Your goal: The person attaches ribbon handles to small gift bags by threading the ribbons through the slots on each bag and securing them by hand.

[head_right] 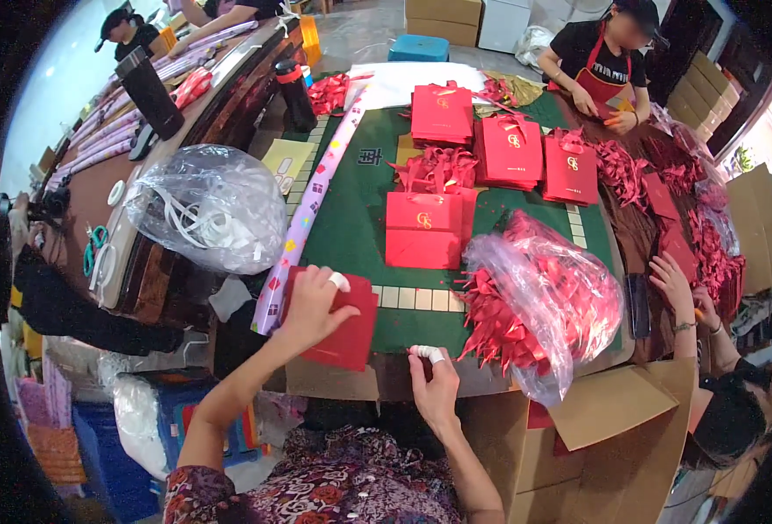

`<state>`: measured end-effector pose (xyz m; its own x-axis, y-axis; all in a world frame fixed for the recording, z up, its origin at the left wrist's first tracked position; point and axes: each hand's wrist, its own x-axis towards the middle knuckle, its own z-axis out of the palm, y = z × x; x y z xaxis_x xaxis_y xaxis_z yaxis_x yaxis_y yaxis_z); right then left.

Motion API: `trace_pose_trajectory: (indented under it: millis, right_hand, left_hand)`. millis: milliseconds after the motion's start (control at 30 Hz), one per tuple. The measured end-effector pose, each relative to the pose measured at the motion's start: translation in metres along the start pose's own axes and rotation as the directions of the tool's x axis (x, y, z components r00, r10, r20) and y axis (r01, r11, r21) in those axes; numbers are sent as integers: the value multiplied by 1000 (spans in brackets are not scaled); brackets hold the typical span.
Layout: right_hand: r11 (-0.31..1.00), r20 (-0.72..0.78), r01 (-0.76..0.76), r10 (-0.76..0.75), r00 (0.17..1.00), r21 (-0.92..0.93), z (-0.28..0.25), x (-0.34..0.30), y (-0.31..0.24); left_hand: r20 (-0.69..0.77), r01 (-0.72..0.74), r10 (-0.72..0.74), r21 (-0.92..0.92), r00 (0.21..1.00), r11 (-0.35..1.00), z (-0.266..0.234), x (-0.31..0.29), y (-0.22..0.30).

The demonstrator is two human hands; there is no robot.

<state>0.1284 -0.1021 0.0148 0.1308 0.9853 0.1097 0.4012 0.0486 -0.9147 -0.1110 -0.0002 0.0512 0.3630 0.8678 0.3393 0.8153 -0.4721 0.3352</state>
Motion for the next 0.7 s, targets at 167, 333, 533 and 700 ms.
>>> trace_pose_trajectory:
  millis: [167, 333, 533, 700]
  right_hand:
    - [1000, -26, 4, -4, 1000, 26, -3, 2, -4]
    - [999, -45, -43, 42, 998, -30, -9, 2, 4]
    - [994, -132, -65, 53, 990, -88, -15, 4, 11]
    - [987, -105, -81, 67, 992, -138, -16, 6, 11]
  left_hand:
    - [152, 13, -3, -61, 988, 998, 32, -6, 44]
    - [265, 142, -43, -367, 963, 919, 53, -2, 65]
    - [409, 257, -3, -568, 913, 782, 60, 5, 67]
    - [421, 271, -6, -573, 907, 773, 55, 5, 73]
